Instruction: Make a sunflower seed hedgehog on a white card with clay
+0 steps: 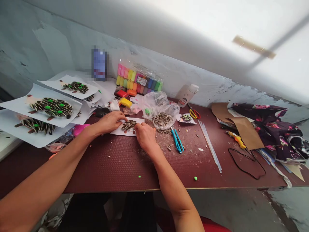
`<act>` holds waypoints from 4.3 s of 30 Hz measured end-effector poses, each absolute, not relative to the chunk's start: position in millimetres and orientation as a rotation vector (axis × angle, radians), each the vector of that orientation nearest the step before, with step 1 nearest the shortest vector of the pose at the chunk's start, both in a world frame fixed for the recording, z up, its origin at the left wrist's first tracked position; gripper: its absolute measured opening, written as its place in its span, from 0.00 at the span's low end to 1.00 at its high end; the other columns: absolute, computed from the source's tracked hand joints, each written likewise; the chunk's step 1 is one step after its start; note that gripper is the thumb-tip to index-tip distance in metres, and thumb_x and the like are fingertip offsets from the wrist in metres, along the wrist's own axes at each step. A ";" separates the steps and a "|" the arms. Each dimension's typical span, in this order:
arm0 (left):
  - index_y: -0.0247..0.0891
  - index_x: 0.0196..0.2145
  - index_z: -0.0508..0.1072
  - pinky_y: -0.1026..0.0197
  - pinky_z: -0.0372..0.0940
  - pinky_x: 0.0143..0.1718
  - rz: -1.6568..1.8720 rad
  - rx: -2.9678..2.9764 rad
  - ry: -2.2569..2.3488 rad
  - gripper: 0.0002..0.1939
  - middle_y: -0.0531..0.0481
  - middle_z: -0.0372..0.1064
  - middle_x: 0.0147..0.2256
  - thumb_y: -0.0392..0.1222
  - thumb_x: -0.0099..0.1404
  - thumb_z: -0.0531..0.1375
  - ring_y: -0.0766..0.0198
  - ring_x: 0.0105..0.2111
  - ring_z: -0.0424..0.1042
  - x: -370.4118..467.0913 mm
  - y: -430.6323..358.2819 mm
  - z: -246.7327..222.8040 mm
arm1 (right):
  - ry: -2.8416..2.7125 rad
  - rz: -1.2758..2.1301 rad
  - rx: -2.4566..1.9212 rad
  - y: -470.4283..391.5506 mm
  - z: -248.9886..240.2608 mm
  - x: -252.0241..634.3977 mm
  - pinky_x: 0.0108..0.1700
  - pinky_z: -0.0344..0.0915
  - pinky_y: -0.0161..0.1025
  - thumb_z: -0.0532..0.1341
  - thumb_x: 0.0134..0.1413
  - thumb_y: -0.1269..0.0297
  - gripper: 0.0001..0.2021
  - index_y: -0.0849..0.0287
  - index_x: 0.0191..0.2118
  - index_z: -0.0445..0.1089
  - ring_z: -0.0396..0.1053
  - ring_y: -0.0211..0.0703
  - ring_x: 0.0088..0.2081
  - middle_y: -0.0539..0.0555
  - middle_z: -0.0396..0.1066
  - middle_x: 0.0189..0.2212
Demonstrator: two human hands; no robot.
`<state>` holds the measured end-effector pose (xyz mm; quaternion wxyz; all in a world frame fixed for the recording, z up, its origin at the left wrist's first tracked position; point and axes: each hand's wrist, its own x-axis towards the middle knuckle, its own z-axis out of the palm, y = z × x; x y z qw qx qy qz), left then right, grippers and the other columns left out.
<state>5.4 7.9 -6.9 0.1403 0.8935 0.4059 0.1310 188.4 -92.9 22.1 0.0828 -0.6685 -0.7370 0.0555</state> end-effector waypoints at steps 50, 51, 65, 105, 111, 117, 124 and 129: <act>0.41 0.45 0.79 0.54 0.65 0.53 0.379 2.588 1.152 0.21 0.45 0.74 0.47 0.29 0.60 0.53 0.56 0.48 0.70 4.2 7.4 -8.1 | -1.821 -0.024 -2.404 -71.5 19.4 252.5 0.42 0.60 0.37 0.59 0.61 0.66 0.11 0.56 0.42 0.79 0.70 0.46 0.44 0.59 0.75 0.41; 0.41 0.45 0.80 0.54 0.65 0.53 0.376 2.588 1.153 0.21 0.45 0.74 0.47 0.29 0.60 0.53 0.55 0.48 0.70 4.3 7.4 -8.0 | -1.833 -0.017 -2.397 -71.2 18.6 252.0 0.43 0.60 0.37 0.59 0.61 0.66 0.11 0.56 0.43 0.79 0.70 0.46 0.44 0.58 0.75 0.41; 0.39 0.45 0.79 0.55 0.64 0.53 0.362 2.607 1.143 0.21 0.44 0.74 0.45 0.30 0.60 0.52 0.55 0.48 0.71 3.6 9.0 -7.2 | -1.749 0.029 -1.900 -77.6 29.5 241.7 0.41 0.60 0.36 0.56 0.60 0.68 0.11 0.59 0.40 0.76 0.69 0.42 0.36 0.55 0.75 0.36; 0.39 0.45 0.79 0.55 0.64 0.53 0.395 2.569 1.150 0.20 0.45 0.73 0.46 0.30 0.60 0.53 0.55 0.49 0.70 4.4 8.6 -8.5 | -2.341 0.033 -1.957 -90.4 16.4 186.0 0.34 0.51 0.35 0.53 0.68 0.62 0.12 0.56 0.41 0.74 0.67 0.40 0.38 0.53 0.72 0.37; 0.39 0.45 0.79 0.55 0.64 0.53 0.395 2.580 1.155 0.20 0.44 0.74 0.46 0.30 0.60 0.53 0.55 0.49 0.70 4.6 8.1 -8.8 | -2.365 -0.011 -1.975 -89.1 13.3 184.8 0.33 0.51 0.36 0.52 0.68 0.63 0.12 0.55 0.41 0.74 0.66 0.41 0.38 0.53 0.72 0.37; 0.36 0.45 0.79 0.54 0.64 0.52 0.372 2.578 1.164 0.19 0.43 0.74 0.45 0.31 0.62 0.52 0.54 0.48 0.70 5.5 6.3 -5.6 | -2.404 -0.046 -1.972 -88.5 13.9 181.7 0.33 0.50 0.36 0.52 0.68 0.66 0.12 0.56 0.40 0.74 0.67 0.41 0.39 0.54 0.73 0.38; 0.39 0.45 0.79 0.55 0.64 0.53 0.367 2.609 1.157 0.20 0.45 0.74 0.45 0.30 0.61 0.52 0.55 0.48 0.71 5.2 6.7 -5.1 | -2.379 -0.032 -2.004 -90.9 17.9 178.7 0.33 0.51 0.35 0.53 0.68 0.64 0.12 0.55 0.41 0.74 0.68 0.42 0.40 0.53 0.74 0.39; 0.40 0.45 0.79 0.55 0.65 0.52 0.356 2.606 1.179 0.21 0.45 0.74 0.45 0.30 0.60 0.52 0.55 0.47 0.71 4.9 7.0 -5.8 | -2.223 0.023 -2.044 -92.4 29.8 189.8 0.37 0.55 0.34 0.55 0.66 0.63 0.09 0.56 0.41 0.73 0.70 0.41 0.39 0.53 0.75 0.39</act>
